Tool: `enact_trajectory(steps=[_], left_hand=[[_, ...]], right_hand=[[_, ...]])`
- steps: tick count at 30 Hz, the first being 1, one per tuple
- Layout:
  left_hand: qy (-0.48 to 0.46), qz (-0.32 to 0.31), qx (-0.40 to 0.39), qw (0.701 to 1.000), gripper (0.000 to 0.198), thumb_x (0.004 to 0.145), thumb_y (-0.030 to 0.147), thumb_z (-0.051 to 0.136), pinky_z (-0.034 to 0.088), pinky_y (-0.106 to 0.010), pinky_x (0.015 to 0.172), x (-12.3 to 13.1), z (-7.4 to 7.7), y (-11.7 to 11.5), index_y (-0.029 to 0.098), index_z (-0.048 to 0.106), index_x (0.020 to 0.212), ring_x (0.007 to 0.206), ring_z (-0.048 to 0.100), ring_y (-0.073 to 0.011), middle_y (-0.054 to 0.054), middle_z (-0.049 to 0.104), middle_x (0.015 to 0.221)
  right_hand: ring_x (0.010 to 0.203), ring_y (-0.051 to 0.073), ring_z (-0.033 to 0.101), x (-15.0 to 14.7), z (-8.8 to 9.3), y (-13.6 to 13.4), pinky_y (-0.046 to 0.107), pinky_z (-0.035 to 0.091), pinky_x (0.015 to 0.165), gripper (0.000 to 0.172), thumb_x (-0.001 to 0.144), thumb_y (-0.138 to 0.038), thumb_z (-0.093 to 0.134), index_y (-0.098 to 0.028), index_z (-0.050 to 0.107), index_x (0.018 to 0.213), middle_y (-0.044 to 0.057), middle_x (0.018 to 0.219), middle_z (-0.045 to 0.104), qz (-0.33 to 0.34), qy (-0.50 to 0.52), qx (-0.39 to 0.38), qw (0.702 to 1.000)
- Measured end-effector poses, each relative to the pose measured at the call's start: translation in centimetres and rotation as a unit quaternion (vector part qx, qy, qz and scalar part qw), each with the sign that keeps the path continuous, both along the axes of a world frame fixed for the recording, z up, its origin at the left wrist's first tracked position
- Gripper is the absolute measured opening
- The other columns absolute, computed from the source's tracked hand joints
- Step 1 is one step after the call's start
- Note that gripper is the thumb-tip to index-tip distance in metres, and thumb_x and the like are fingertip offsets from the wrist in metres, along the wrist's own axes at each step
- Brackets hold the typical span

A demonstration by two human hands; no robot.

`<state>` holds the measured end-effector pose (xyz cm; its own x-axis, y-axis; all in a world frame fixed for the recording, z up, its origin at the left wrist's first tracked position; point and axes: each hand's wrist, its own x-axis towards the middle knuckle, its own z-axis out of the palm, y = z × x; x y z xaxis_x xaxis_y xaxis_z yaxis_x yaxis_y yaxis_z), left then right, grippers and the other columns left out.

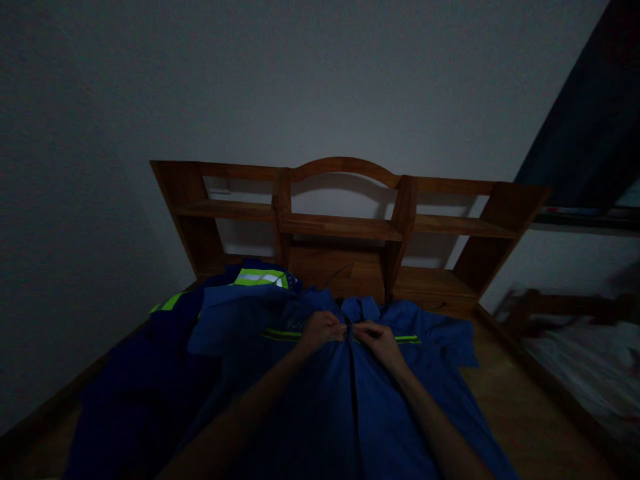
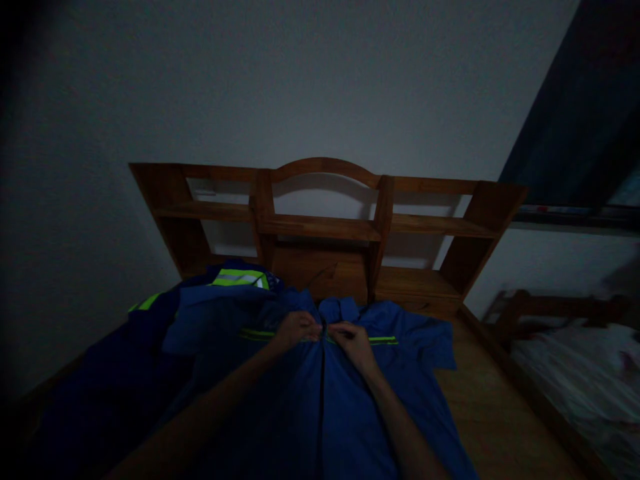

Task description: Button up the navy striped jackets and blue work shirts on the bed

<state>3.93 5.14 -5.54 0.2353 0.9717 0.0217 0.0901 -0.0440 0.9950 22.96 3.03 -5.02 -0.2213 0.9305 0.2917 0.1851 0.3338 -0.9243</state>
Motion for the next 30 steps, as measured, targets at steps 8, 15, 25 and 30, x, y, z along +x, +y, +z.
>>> enact_trajectory(steps=[8, 15, 25, 30], left_hand=[[-0.036, 0.034, 0.049, 0.998, 0.019, 0.069, 0.033, 0.062, 0.053, -0.029, 0.065, 0.2, -1.7, -1.6, 0.016, 0.056, 0.075, 0.067, 0.064, -0.0161, -0.002, 0.063, 0.068], [0.072, 0.018, 0.16, 0.984, 0.009, 0.079, 0.022, 0.049, 0.047, -0.024, 0.07, 0.2, -1.1, -2.4, 0.017, 0.057, 0.081, 0.075, 0.061, -0.0141, -0.003, 0.063, 0.078], [0.103, 0.049, 0.178, 0.977, 0.012, 0.08, 0.022, 0.049, 0.046, -0.024, 0.071, 0.3, -0.9, -2.9, 0.018, 0.058, 0.084, 0.075, 0.061, -0.0147, -0.004, 0.064, 0.079], [0.055, 0.052, 0.169, 0.983, 0.014, 0.079, 0.027, 0.051, 0.046, -0.024, 0.072, 0.6, -0.6, -3.3, 0.017, 0.059, 0.085, 0.077, 0.061, -0.0152, -0.004, 0.064, 0.081]], right_hand=[[0.08, 0.018, 0.063, -0.5, -0.5, -0.5, 0.031, 0.05, 0.074, 0.024, 0.078, -0.037, 0.06, -0.019, 0.072, 0.088, 0.006, 0.088, 0.069, -0.001, -0.041, 0.062, 0.997], [0.08, 0.017, 0.062, -1.4, -0.3, -1.3, 0.029, 0.049, 0.074, 0.018, 0.081, -0.03, 0.057, -0.023, 0.072, 0.089, 0.004, 0.088, 0.068, -0.035, -0.092, 0.125, 0.987], [0.075, 0.015, 0.061, -1.5, 0.4, -1.8, 0.025, 0.046, 0.071, 0.017, 0.079, -0.027, 0.056, -0.02, 0.069, 0.086, 0.003, 0.084, 0.067, -0.053, -0.11, 0.11, 0.986], [0.07, 0.013, 0.058, -1.6, -0.3, -1.2, 0.024, 0.045, 0.067, 0.015, 0.076, -0.027, 0.058, -0.018, 0.065, 0.085, 0.002, 0.084, 0.065, -0.048, -0.076, 0.087, 0.992]])
